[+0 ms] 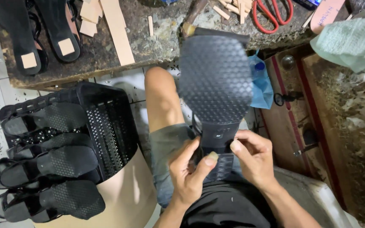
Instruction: Assembling sandals by attaching straps to soles using adhesive and a hammer in a workshop environment.
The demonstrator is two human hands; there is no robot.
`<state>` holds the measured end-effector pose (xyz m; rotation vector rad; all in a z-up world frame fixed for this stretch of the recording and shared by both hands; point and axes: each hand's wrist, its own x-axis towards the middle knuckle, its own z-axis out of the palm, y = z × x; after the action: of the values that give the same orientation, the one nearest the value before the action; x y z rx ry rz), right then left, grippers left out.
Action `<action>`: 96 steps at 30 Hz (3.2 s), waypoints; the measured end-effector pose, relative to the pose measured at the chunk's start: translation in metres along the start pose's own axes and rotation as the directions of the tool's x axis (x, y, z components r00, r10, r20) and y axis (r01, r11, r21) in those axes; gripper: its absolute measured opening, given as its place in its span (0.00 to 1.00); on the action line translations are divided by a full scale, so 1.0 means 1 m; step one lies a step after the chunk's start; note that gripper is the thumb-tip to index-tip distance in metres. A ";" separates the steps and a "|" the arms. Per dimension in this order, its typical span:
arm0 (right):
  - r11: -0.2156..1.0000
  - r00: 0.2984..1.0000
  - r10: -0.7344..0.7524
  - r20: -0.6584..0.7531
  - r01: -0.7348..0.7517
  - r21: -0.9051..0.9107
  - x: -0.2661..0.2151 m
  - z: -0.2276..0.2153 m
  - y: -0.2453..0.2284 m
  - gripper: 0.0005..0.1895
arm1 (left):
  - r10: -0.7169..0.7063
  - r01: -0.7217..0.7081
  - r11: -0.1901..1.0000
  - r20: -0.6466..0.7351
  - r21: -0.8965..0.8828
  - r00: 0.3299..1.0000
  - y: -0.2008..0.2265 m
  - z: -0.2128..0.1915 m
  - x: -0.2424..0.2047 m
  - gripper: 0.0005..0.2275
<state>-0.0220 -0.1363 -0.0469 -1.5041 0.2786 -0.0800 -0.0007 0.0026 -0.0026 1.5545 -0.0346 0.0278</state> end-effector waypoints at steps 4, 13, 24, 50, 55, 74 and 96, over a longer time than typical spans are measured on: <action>0.978 0.993 -0.020 0.112 -0.004 0.209 0.006 -0.008 0.005 0.06 | -0.005 -0.007 0.992 0.092 0.125 0.996 -0.001 -0.006 0.000 0.16; 0.970 0.985 -0.061 0.163 0.020 0.243 0.004 -0.015 0.004 0.04 | -0.021 -0.015 0.988 0.231 0.152 0.973 0.015 -0.016 0.016 0.10; 0.998 0.985 -0.029 0.171 0.018 0.066 0.006 -0.008 -0.007 0.06 | -0.004 0.018 0.964 -0.053 0.266 0.999 -0.011 -0.022 0.012 0.08; 0.996 0.988 -0.077 0.137 0.071 0.049 0.009 -0.002 0.023 0.09 | -0.034 0.047 0.996 0.166 -0.073 0.985 -0.056 -0.020 0.007 0.10; 0.994 0.985 -0.078 0.154 0.066 0.083 0.009 0.000 0.035 0.09 | -0.091 0.100 0.983 0.061 -0.153 0.994 -0.078 -0.019 0.002 0.06; 0.823 0.911 -0.394 0.119 0.407 -0.395 0.020 0.012 0.003 0.10 | -0.065 0.052 0.939 -0.029 -0.339 0.997 -0.069 -0.010 -0.002 0.02; 0.748 0.825 -0.537 0.176 0.562 -0.353 0.030 0.030 -0.038 0.12 | -0.049 0.036 0.997 -0.176 -0.074 0.983 -0.032 -0.029 0.010 0.19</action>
<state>0.0185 -0.1167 -0.0121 -1.9507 -0.2336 -0.4752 0.0109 0.0315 -0.0347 1.4766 0.1372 0.1302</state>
